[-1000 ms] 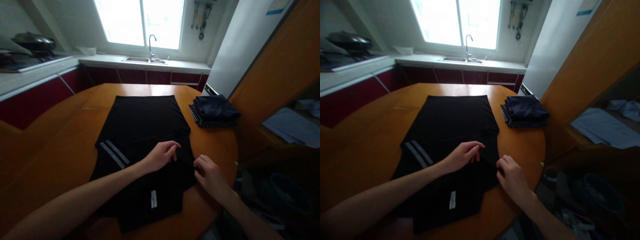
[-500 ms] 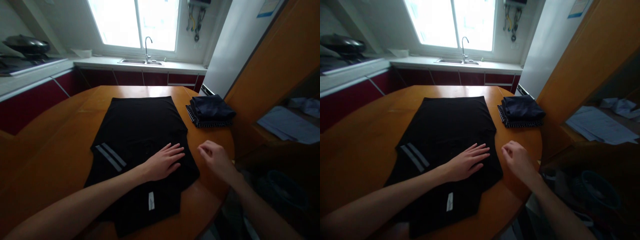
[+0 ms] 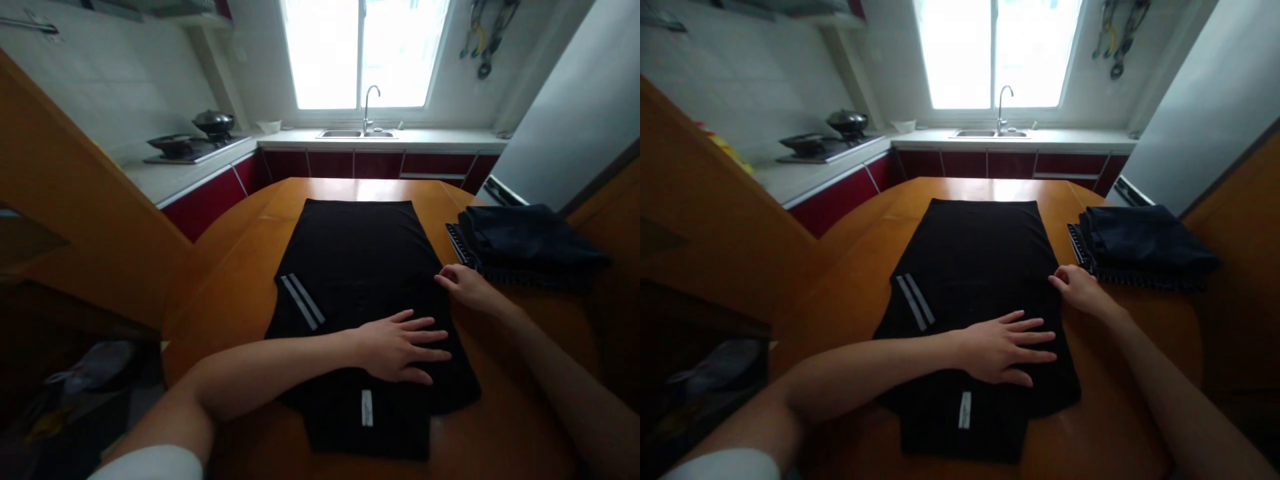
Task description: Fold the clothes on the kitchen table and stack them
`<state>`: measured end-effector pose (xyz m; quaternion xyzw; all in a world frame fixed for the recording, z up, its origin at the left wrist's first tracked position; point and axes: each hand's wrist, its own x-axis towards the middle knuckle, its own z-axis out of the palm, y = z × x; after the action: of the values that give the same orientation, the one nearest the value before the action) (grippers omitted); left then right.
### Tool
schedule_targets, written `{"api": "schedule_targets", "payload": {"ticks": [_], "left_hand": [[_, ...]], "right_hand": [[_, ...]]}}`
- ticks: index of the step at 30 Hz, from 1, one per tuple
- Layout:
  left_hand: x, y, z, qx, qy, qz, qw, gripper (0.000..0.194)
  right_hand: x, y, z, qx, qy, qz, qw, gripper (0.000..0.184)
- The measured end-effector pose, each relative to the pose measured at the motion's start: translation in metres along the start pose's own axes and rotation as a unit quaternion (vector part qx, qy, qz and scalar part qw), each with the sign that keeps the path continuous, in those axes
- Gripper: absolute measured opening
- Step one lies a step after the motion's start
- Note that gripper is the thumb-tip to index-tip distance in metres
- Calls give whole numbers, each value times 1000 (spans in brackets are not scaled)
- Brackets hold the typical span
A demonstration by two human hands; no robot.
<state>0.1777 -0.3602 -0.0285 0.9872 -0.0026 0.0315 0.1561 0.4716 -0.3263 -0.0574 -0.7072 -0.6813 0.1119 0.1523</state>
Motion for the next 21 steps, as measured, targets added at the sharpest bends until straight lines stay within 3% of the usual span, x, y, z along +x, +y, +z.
{"api": "schedule_targets", "payload": {"ticks": [4,10,12,16,18,21], "left_hand": [[0,-1,1,-2,9,5,1000,57],[1,-2,1,-23,28,2,999,53],[4,-3,1,-21,59,-8,998,49],[8,-9,2,30,143,-120,982,45],[8,-13,5,59,141,-170,973,49],[7,-18,11,82,109,-205,969,58]], "right_hand": [[3,13,-2,6,11,-23,1000,24],[6,7,-10,-22,34,-35,999,20],[5,5,-11,-19,52,-21,998,17],[-2,0,-17,64,149,20,987,23],[-8,-8,-17,102,193,7,976,28],[-18,-29,-7,100,177,-64,977,39]]}}
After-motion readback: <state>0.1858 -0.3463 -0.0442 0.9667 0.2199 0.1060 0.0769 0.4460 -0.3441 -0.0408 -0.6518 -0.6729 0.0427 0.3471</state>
